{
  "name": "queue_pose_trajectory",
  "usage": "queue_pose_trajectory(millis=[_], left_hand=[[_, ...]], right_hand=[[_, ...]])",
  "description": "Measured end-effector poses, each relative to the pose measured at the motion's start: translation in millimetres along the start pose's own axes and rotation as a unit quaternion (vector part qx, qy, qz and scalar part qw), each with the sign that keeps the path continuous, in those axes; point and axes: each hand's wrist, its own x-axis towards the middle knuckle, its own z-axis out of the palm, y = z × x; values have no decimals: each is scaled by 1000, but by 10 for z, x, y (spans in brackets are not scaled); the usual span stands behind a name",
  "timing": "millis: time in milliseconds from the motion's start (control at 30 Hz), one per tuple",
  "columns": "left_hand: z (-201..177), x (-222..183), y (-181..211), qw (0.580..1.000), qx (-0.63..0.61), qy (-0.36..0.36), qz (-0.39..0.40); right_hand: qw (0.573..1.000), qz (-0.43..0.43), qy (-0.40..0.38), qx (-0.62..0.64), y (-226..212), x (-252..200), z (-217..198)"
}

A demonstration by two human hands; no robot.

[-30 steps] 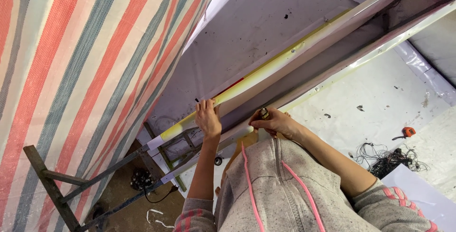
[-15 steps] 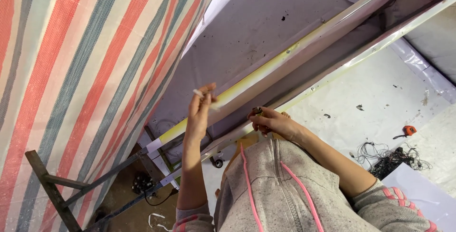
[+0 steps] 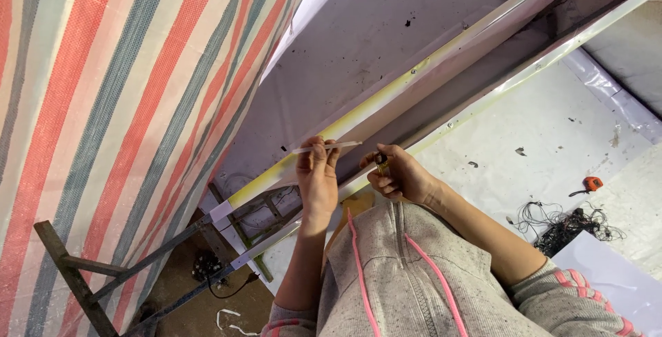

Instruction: Securing the edges of a vinyl banner to a metal frame using a lighter to heat and bond the material.

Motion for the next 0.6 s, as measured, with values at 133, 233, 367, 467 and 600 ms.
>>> queue_pose_trajectory(millis=[133, 233, 367, 467, 600], left_hand=[[136, -119, -42, 1000, 1, 1, 4], [169, -178, -98, 1000, 11, -4, -7], [189, -222, -134, 999, 23, 4, -22], [234, -238, -162, 999, 27, 18, -20], [267, -248, -135, 999, 32, 24, -21]], right_hand=[[1000, -7, 27, -10, 27, 19, -36], [999, -16, 46, -5, 73, 111, -178], [997, -27, 78, 7, 51, 104, -223], [997, -27, 69, 4, 47, 104, -231], [996, -41, 68, 42, -69, -39, -75]])
